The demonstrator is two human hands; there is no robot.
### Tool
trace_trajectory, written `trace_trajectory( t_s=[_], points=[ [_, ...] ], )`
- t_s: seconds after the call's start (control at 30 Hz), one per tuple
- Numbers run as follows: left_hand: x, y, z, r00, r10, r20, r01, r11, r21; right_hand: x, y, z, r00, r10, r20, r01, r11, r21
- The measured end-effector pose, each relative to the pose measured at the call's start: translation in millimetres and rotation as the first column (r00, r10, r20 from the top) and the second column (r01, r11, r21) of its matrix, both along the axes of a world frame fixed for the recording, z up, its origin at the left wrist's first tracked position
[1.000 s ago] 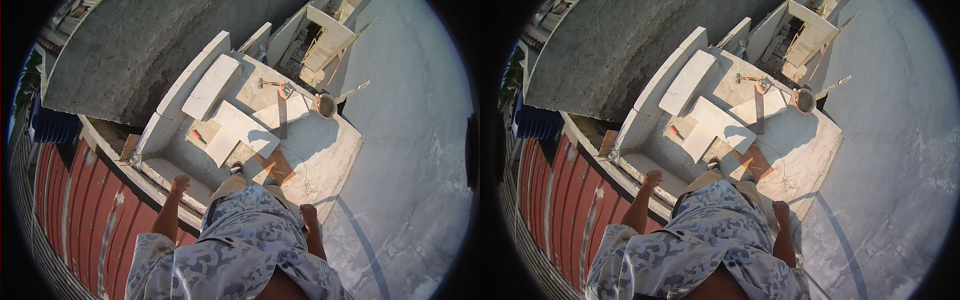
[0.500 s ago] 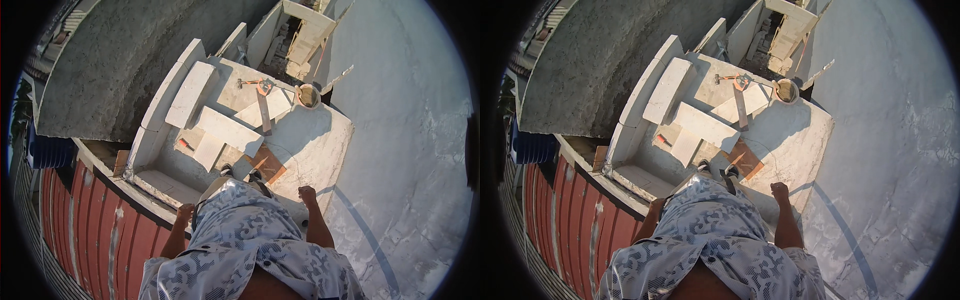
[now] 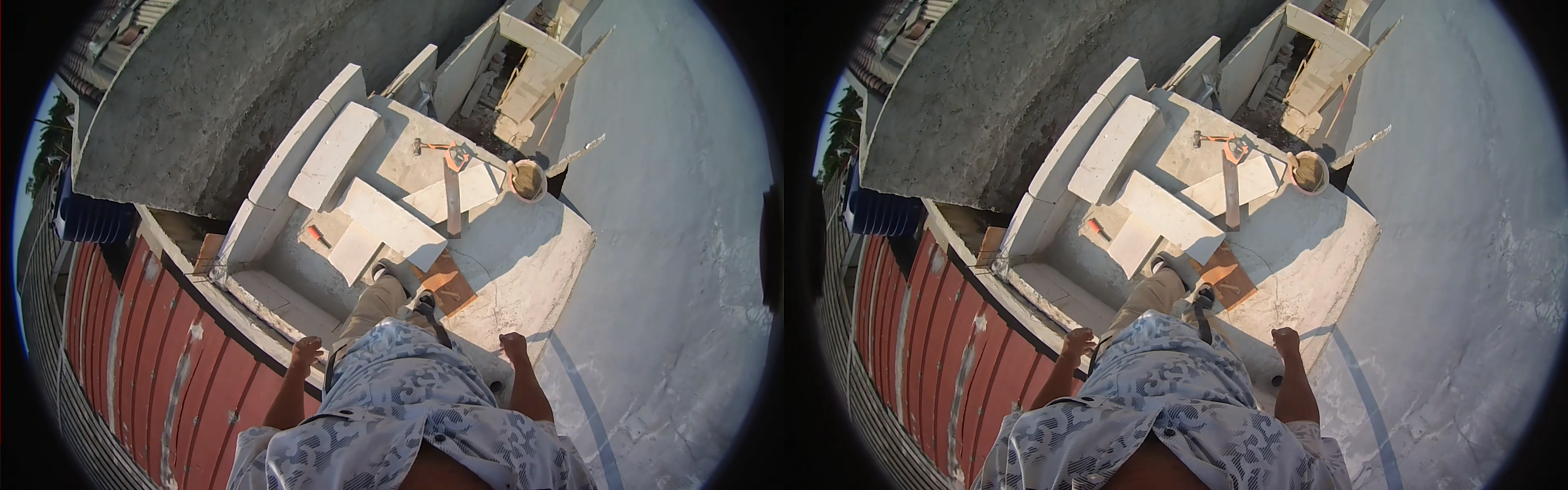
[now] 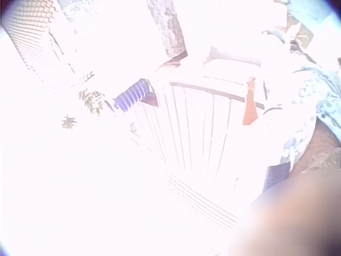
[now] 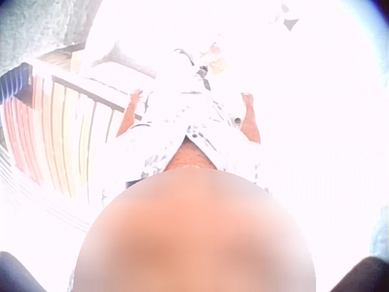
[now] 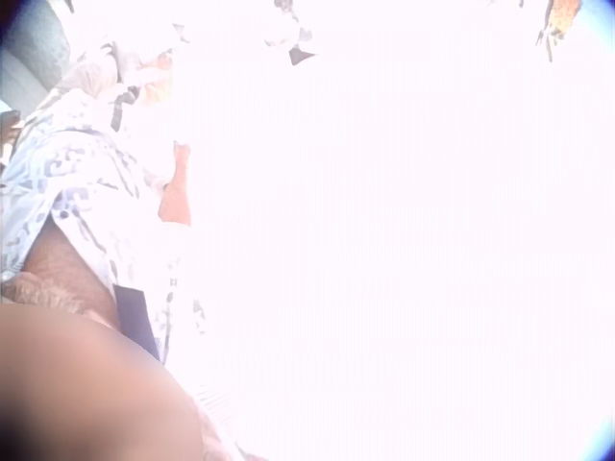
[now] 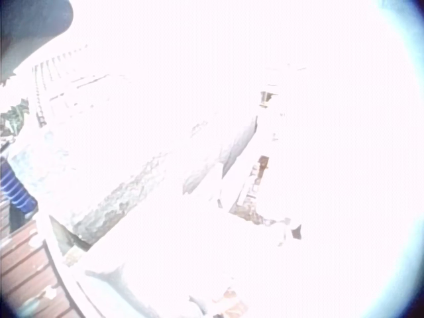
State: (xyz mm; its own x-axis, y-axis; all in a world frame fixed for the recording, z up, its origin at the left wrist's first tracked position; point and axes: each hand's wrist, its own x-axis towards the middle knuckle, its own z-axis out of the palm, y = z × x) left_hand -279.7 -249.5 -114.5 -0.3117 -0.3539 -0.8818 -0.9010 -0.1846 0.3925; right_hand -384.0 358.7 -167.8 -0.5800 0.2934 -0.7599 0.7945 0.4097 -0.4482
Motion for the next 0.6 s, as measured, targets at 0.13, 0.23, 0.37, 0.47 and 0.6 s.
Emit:
trace_trajectory(
  t_s=[0.13,0.23,0.37,0.47,0.6],
  points=[
    [-0.9,-5.3,-20.6,0.998,-0.028,0.055,0.024,0.998,0.064,-43.9,-16.5,1.0,0.997,-0.033,-0.069,0.033,0.999,0.003],
    [-20.4,-19.3,-13.9,0.999,0.047,0.006,-0.047,0.998,0.047,-73.1,-47.4,6.9,0.998,0.059,-0.024,-0.058,0.998,0.038],
    [-50.3,-56.8,-11.6,0.986,0.090,-0.142,-0.087,0.996,0.027,-117.6,-87.1,-2.4,0.796,0.577,-0.182,-0.550,0.816,0.181],
    [-68.3,-84.4,-11.2,0.978,0.082,-0.191,-0.089,0.995,-0.033,-167.1,-159.2,37.6,0.801,0.523,-0.292,-0.522,0.849,0.087],
    [-92.5,-108.0,7.6,0.973,0.066,-0.220,-0.080,0.995,-0.056,-209.4,-204.6,58.2,0.809,0.488,-0.328,-0.490,0.868,0.084]
  ],
)
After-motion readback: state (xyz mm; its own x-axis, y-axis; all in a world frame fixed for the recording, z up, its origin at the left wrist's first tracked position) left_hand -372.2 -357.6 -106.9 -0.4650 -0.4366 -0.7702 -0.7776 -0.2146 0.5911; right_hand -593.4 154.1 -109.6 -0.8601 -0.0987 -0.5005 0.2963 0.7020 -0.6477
